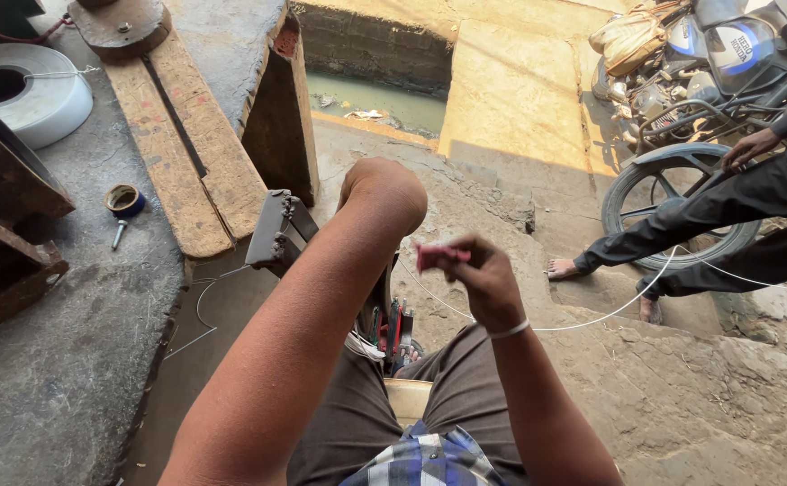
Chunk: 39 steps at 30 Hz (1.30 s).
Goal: The person holds a multi-grooved metal pulley in their left hand and uses their right hand to wind a thin white wire around the grooves. The person rotates the pulley to align the wire and continues winding it tightly. Another person stands nearby holding a coil of the same wire.
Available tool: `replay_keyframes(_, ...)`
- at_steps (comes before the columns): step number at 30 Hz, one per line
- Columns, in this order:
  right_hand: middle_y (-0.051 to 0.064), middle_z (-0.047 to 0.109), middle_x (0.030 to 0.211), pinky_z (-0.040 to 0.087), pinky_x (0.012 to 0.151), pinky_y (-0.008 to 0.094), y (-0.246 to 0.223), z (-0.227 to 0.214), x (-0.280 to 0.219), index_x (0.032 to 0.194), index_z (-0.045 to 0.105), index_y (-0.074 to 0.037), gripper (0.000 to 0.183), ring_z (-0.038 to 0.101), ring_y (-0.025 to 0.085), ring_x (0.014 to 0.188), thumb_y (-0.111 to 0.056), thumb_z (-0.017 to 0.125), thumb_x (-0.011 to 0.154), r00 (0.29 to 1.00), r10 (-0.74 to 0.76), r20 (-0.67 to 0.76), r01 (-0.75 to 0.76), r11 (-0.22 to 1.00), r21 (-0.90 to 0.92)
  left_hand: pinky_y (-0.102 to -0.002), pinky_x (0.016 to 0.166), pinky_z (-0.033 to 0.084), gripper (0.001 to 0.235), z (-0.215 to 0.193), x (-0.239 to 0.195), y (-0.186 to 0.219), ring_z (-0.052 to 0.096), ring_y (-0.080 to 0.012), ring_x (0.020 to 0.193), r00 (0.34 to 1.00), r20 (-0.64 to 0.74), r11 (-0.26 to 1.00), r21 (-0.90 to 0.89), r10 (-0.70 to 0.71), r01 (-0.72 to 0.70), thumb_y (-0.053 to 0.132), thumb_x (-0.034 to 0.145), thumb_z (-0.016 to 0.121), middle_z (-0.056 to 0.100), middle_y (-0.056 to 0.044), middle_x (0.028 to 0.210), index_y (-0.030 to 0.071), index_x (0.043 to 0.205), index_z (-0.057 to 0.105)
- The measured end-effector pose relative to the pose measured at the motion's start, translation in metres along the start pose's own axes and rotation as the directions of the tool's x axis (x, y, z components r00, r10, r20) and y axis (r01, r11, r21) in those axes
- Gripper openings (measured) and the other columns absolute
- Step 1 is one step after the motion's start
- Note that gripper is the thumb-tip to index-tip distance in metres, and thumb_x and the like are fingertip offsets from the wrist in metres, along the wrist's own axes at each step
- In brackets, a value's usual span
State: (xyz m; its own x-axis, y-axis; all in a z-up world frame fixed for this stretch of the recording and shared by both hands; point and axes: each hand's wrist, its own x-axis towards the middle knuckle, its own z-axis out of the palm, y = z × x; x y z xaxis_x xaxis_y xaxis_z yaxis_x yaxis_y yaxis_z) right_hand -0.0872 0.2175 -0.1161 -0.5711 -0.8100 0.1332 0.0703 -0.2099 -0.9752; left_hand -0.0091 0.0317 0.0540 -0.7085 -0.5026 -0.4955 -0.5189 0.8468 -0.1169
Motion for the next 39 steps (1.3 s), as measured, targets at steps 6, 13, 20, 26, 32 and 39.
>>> replay_keyframes(6,0.012,0.076,0.095,0.059,0.079,0.031,0.011,0.042,0.063,0.101,0.072,0.003,0.018,0.071,0.015,0.085,-0.004,0.08,0.086,0.996,-0.084,0.018,0.085,0.948,-0.308,-0.048,0.071,0.064,0.039,0.001,0.002,0.003,0.076,-0.0329,0.098,0.998,-0.051,0.996,-0.084,-0.033,0.029,0.023,0.082,0.085,0.073,-0.022,0.119,0.008,0.118,0.078)
replay_keyframes(13,0.01,0.077,0.102,0.058,0.086,0.035,0.026,0.046,0.049,0.11,0.073,0.002,0.019,0.071,0.016,0.092,-0.011,0.072,0.095,0.974,-0.002,0.228,0.009,1.0,-0.026,-0.047,0.072,0.063,0.037,0.002,0.002,0.0,0.076,-0.0339,0.099,1.0,-0.014,0.995,-0.097,-0.023,0.022,0.021,0.083,0.084,0.073,-0.023,0.119,0.007,0.117,0.078)
replay_keyframes(20,0.008,0.072,0.114,0.056,0.093,0.036,0.014,0.044,0.038,0.125,0.065,-0.002,0.028,0.068,0.016,0.105,-0.013,0.067,0.1,0.947,-0.055,0.318,0.011,0.99,0.14,-0.048,0.072,0.064,0.037,0.001,0.003,0.003,0.076,-0.0336,0.099,1.0,-0.017,0.994,-0.106,-0.004,0.002,0.022,0.084,0.083,0.073,-0.022,0.119,0.007,0.117,0.078)
replay_keyframes(26,0.007,0.07,0.112,0.056,0.087,0.037,0.012,0.043,0.032,0.13,0.061,-0.003,0.032,0.067,0.015,0.1,-0.021,0.061,0.103,0.944,-0.022,0.33,-0.056,0.973,0.225,-0.045,0.072,0.064,0.036,0.006,0.006,0.002,0.076,-0.0333,0.099,0.999,-0.034,0.998,-0.068,0.004,-0.006,0.025,0.085,0.082,0.074,-0.022,0.118,0.008,0.117,0.078)
replay_keyframes(32,0.008,0.07,0.107,0.055,0.086,0.036,0.014,0.044,0.036,0.125,0.065,0.004,0.033,0.066,0.015,0.094,-0.025,0.064,0.108,0.928,0.088,0.362,-0.263,0.842,0.47,-0.041,0.08,0.062,0.037,0.006,0.005,-0.001,0.074,-0.0276,0.106,0.999,-0.034,0.999,-0.007,0.032,-0.032,0.018,0.083,0.082,0.074,-0.014,0.122,0.015,0.119,0.078)
replay_keyframes(39,0.003,0.072,0.099,0.048,0.076,0.027,0.031,0.047,0.044,0.12,0.072,0.004,0.032,0.058,0.01,0.085,-0.022,0.071,0.101,0.931,0.076,0.357,-0.15,0.971,0.185,-0.041,0.085,0.06,0.041,-0.004,-0.006,0.0,0.072,-0.026,0.112,1.0,0.018,1.0,-0.003,0.002,-0.002,0.019,0.083,0.084,0.071,-0.009,0.127,0.018,0.123,0.076)
